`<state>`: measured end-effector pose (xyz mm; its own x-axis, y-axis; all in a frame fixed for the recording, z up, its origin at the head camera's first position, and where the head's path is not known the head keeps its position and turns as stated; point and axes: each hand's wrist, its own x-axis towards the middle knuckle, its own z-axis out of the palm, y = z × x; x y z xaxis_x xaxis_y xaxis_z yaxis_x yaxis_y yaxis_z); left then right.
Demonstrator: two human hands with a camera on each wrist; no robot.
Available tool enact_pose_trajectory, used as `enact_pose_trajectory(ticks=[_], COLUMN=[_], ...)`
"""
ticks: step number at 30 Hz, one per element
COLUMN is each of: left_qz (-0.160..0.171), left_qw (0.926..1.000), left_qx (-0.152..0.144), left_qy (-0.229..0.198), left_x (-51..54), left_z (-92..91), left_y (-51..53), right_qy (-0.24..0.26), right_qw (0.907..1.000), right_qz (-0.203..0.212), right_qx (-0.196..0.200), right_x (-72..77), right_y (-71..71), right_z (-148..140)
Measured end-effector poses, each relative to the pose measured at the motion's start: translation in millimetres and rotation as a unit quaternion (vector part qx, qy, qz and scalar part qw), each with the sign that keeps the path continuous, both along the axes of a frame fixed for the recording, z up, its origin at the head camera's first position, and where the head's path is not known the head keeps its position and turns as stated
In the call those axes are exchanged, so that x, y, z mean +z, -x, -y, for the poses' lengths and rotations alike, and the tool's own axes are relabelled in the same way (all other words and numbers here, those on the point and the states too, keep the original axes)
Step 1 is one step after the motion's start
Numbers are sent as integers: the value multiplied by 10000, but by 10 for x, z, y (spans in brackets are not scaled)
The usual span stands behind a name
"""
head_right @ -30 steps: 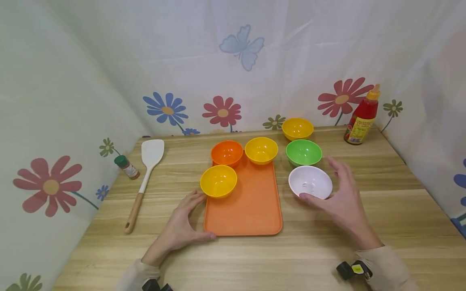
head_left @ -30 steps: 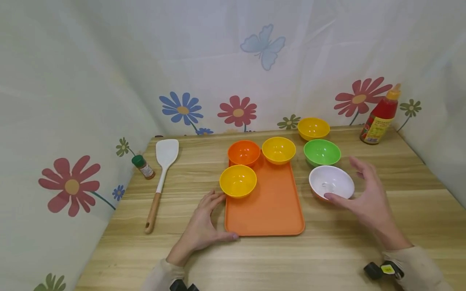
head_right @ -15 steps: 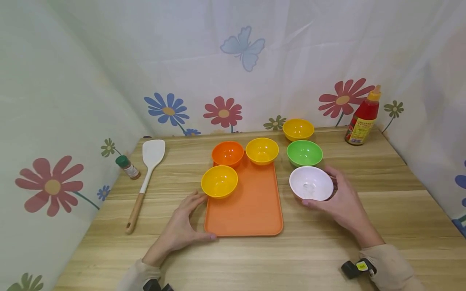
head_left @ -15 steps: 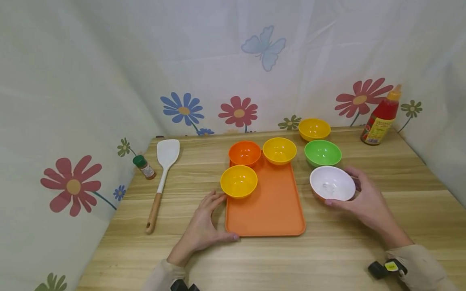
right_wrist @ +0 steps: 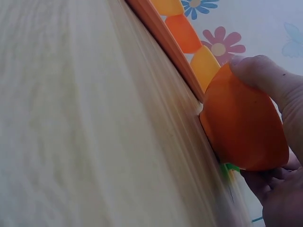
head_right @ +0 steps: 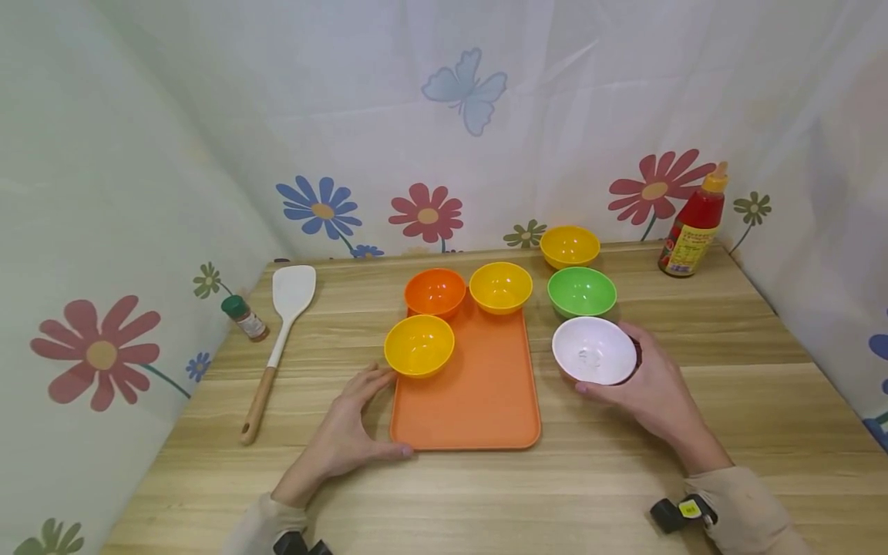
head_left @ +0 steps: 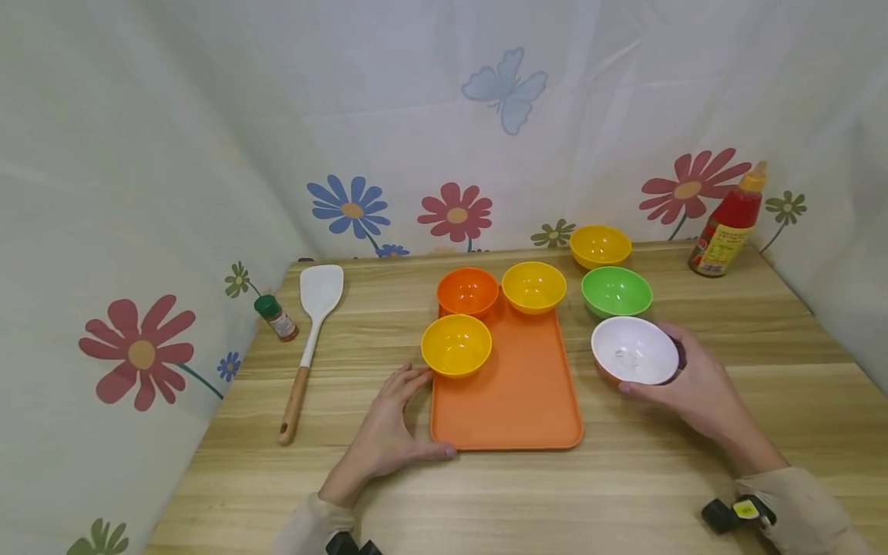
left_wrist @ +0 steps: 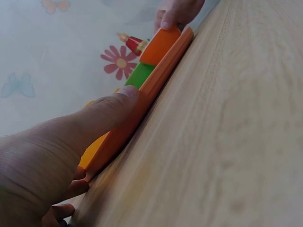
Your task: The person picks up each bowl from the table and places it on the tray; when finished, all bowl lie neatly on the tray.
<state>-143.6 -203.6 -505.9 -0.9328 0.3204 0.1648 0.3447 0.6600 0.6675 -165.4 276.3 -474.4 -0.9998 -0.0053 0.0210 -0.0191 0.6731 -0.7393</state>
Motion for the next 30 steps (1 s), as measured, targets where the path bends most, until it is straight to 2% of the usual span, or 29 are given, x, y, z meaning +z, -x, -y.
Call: enact_pose_trajectory(ticks=[6,15,21,30], left_qz=[46,146,214,212], left_qw=[10000,9999,9997,9998], left_qx=[-13,40,46,36], left_qy=[-39,-33,-63,-32], left_x=[2,6,13,17], left_z=[-17,0,10,11], left_y=[7,0,-16,-7], right_qy=[291,497,518,872], right_qw=[9992,9972,9964,9929], right_qz=[-277,-539,-636,-601], right_qx=[35,114,225,538], right_x=[37,202,301,385], right_y=[-33,-73,-4,204], right_z=[57,277,410,656])
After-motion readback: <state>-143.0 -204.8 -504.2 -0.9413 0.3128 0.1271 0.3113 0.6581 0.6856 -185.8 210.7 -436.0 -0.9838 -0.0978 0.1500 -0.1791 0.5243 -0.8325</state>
